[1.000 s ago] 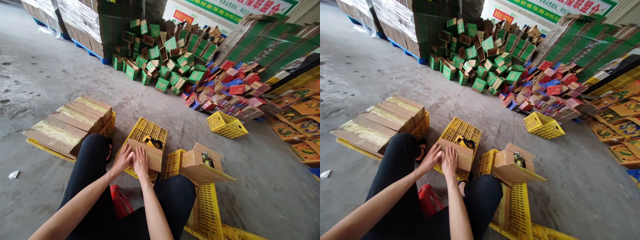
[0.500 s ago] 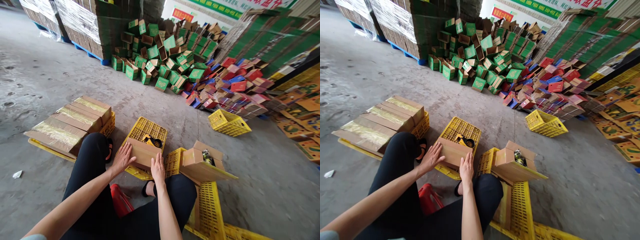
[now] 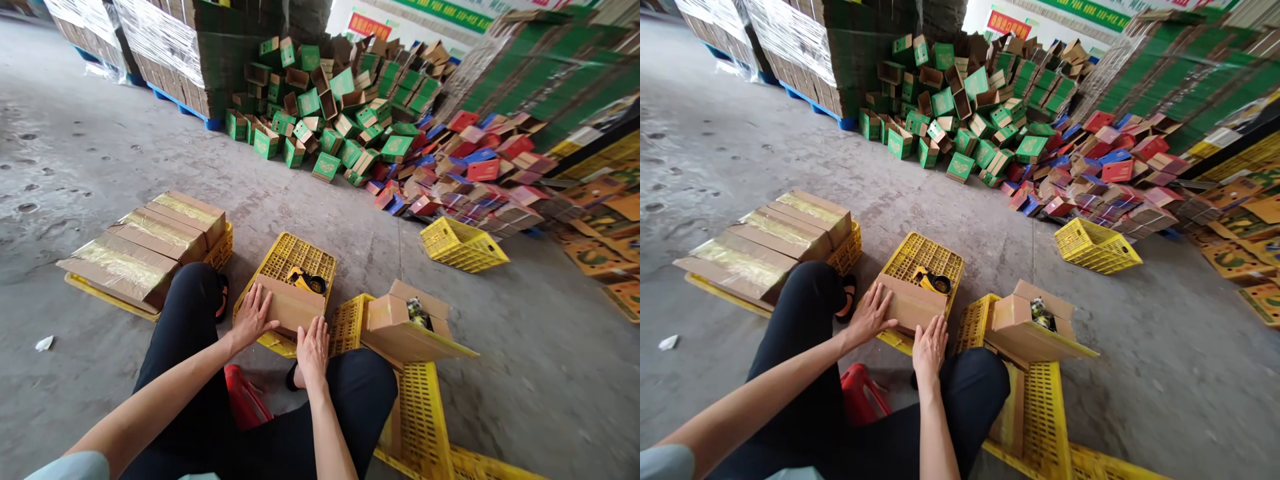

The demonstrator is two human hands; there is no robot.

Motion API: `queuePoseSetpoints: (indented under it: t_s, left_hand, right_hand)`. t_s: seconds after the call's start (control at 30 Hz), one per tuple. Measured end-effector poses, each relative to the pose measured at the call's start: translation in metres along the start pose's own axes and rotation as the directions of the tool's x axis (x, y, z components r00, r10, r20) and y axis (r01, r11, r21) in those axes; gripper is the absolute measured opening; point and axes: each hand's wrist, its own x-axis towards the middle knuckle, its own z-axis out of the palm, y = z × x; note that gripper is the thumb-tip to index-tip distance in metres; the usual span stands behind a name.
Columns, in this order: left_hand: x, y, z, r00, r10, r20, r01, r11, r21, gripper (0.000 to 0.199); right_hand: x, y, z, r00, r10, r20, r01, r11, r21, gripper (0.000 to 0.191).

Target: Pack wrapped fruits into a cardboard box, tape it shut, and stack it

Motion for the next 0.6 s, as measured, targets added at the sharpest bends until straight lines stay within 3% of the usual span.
queuePoseSetpoints:
  t_s: [0.33,0.6]
  left_hand:
    - [-0.014,0.019,0.008,0.991,0.121,0.053,-0.119,0.992,-0.041,0.055]
    - [-0.01,0.005,-0.008,0.985,0.128,0.114,-0.123,0.991,-0.049,0.05]
  right_hand:
    - [-0.01,-0.039,0.009,0.998,-0.058,-0.001,0.058,0.996,0.062,0.058]
    - [-0.005,-0.089,0.004,0.974,-0.222,0.046,0.211,0.962,0.175,0.057]
